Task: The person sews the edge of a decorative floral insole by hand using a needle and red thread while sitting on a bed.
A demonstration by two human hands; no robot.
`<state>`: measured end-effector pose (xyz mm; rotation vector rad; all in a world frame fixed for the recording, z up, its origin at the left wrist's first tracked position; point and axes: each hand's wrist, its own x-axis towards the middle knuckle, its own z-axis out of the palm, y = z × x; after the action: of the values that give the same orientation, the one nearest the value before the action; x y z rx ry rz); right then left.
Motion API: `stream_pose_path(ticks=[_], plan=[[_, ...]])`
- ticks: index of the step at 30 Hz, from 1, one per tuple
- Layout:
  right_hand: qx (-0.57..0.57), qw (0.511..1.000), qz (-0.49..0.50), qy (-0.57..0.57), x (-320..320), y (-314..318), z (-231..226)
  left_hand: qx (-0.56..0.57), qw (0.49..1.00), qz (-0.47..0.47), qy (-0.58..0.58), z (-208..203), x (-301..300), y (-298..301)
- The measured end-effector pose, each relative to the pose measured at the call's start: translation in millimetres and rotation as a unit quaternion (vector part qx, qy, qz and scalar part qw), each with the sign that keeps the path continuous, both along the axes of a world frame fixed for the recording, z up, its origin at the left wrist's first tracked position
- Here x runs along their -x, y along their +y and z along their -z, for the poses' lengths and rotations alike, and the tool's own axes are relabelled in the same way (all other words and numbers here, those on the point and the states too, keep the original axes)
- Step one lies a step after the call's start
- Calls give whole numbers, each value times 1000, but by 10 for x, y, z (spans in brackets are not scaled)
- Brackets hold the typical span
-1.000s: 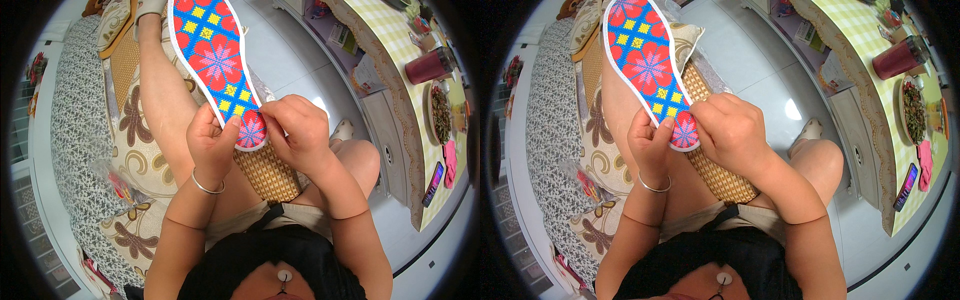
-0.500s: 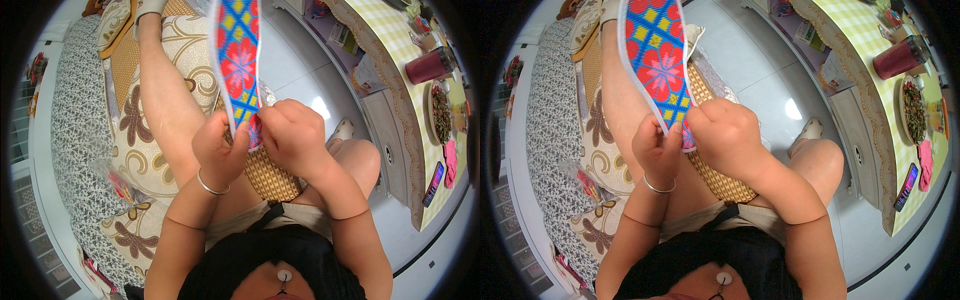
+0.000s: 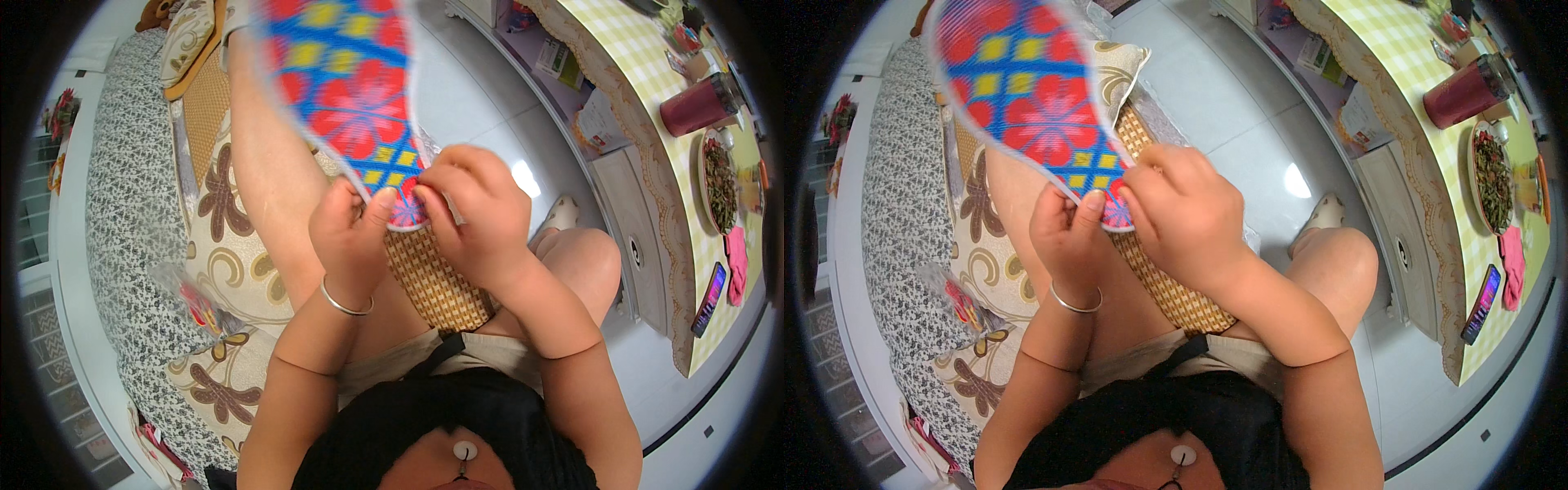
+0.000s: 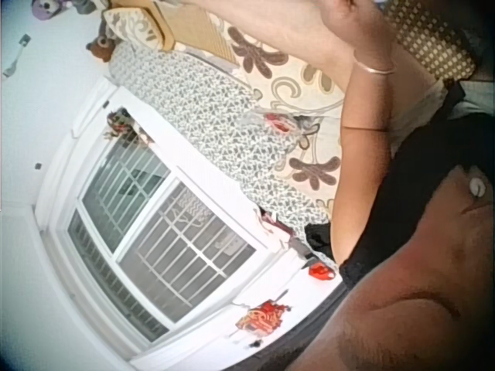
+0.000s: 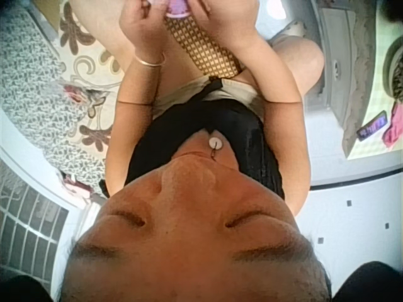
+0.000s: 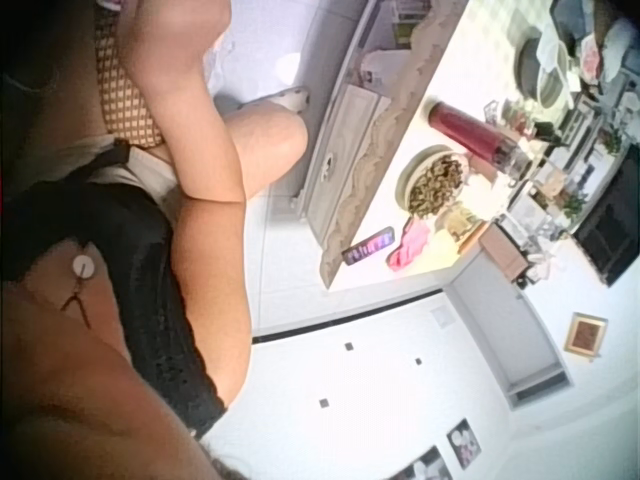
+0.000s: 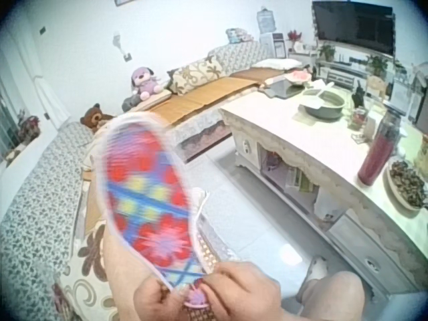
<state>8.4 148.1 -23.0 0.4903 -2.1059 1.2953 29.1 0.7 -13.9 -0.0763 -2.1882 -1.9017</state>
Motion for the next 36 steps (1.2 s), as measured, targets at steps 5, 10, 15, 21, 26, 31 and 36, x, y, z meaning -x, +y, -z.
stream_pose_path(ticks=[5, 10, 15, 21, 26, 31, 36], plan=[[328, 883, -121, -312, 92, 133, 21, -281, 954, 100, -33, 41, 170, -98], [524, 592, -321, -522, 98, 60, 78, -288, 946, 131, -64, 162, 171, -133], [620, 486, -372, -491, 90, 5, 244, -290, 944, 145, -67, 122, 167, -75], [674, 450, -319, -491, 22, -104, 181, -337, 921, 163, -110, 207, 207, -160], [655, 491, -340, -464, 24, -65, 215, -296, 943, 137, -71, 207, 179, -77], [694, 421, -381, -444, 70, -32, 293, -301, 937, 168, -58, 251, 174, -72], [724, 401, -353, -436, 139, 48, 203, -324, 928, 160, -93, 212, 185, -83]])
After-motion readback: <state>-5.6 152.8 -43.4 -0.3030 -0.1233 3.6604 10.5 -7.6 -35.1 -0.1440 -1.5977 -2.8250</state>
